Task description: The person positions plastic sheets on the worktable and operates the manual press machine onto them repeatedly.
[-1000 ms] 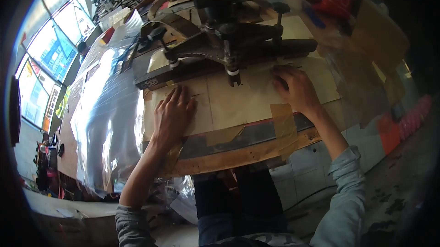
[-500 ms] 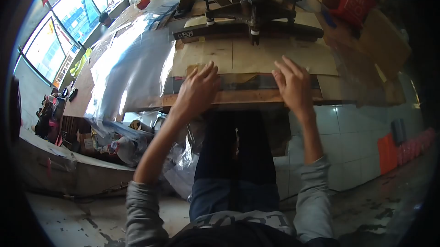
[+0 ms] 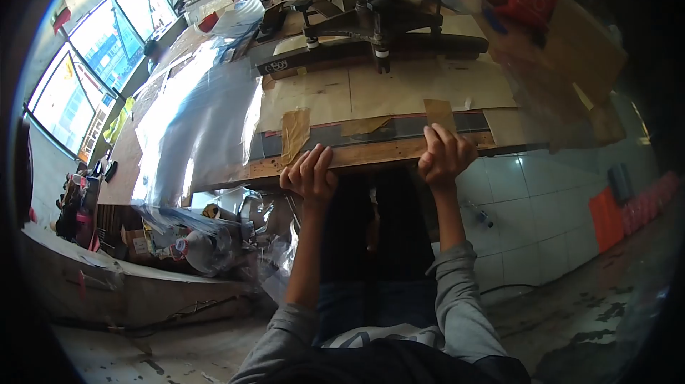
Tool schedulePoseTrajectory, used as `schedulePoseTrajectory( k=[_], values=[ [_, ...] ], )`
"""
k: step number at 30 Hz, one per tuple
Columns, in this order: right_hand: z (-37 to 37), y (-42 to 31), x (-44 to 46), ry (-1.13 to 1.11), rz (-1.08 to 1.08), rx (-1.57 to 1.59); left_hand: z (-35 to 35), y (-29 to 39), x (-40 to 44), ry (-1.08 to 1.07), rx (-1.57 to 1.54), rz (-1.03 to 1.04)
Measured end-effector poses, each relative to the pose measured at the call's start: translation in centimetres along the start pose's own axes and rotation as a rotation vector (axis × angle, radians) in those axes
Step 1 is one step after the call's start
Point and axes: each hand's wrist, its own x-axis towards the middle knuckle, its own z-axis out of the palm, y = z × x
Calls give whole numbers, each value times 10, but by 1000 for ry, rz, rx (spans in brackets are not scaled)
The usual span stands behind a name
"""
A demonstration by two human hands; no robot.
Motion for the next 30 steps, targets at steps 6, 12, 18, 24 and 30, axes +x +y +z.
schedulePoseTrajectory(
  k=[6, 12, 18, 24, 30],
  values=[
    [12, 4, -24, 45, 87, 4, 7, -11, -17, 48, -21, 37],
    [7, 1, -22, 17, 112, 30, 8, 0, -22, 45, -43, -39],
    [9, 2, -25, 9, 117, 49, 5, 9, -26, 22, -80, -125],
    [10, 3, -26, 21, 112, 56, 4, 5, -29, -8, -75, -88],
    [9, 2, -25, 7, 105, 44, 5, 5, -29, 10, -109, -97]
  ],
)
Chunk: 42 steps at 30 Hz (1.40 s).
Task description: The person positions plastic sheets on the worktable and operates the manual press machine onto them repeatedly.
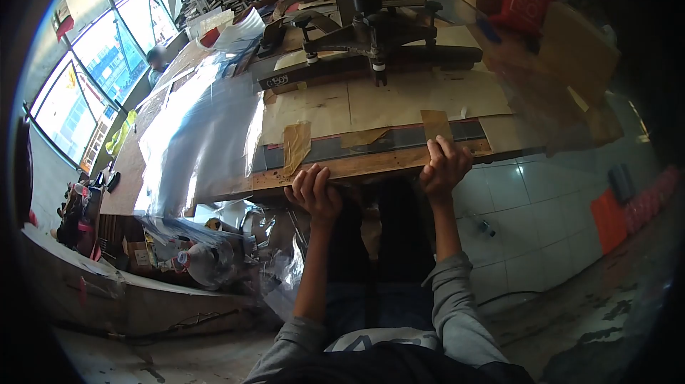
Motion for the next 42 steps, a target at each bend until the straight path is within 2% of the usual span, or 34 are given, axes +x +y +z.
schedulePoseTrajectory(
  k=[42],
  values=[
    [1, 1, -1, 9, -5, 9, -3, 6, 6, 14, -3, -34]
  ],
)
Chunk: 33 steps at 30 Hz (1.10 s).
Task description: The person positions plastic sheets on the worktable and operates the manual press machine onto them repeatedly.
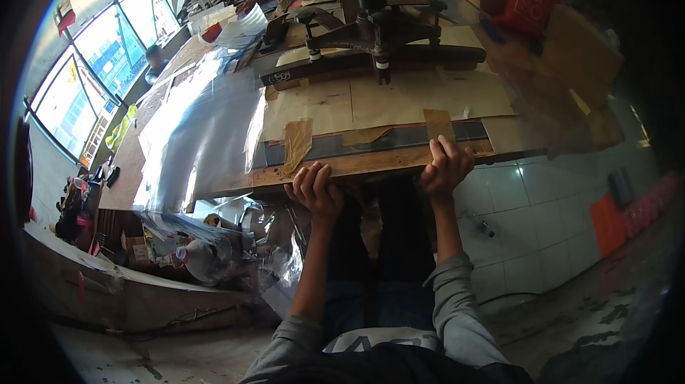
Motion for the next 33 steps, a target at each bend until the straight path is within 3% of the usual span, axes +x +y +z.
schedulePoseTrajectory(
  k=[6, 15, 33],
  values=[
    [-14, -4, 6, -136, 60, 67, -14, 13, 20, -34, -50, -110],
    [-43, -19, 38, -330, -190, 22, -38, 21, 49, -98, -142, -249],
    [-61, -22, 112, -443, -160, 19, -48, 11, 95, -264, -344, -156]
  ],
)
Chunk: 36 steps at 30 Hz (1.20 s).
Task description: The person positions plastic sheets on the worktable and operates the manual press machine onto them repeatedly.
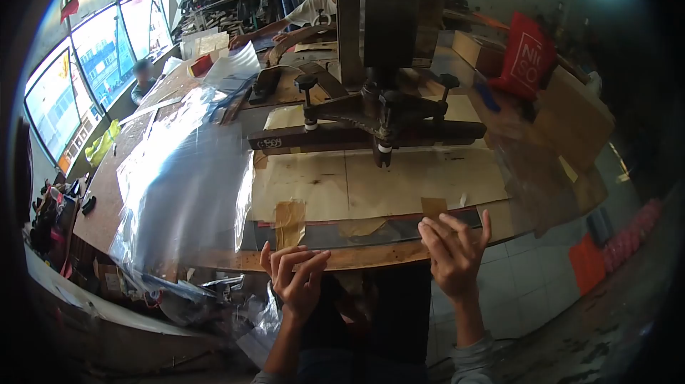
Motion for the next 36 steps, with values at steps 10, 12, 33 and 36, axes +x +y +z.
schedulePoseTrajectory(
  k=[10, 12, 33, 36],
  values=[
    [-43, 1, 39, -39, -32, -77, -25, 18, 7, -81, -37, 82],
    [-73, -7, 40, -147, -24, -28, -43, 29, 1, -72, -31, 122],
    [-68, -8, -78, -506, 1382, 1237, -90, 28, -86, 47, -599, -696],
    [-70, -10, -76, -469, 1360, 1203, -96, 20, -81, -40, -879, -1134]
  ],
)
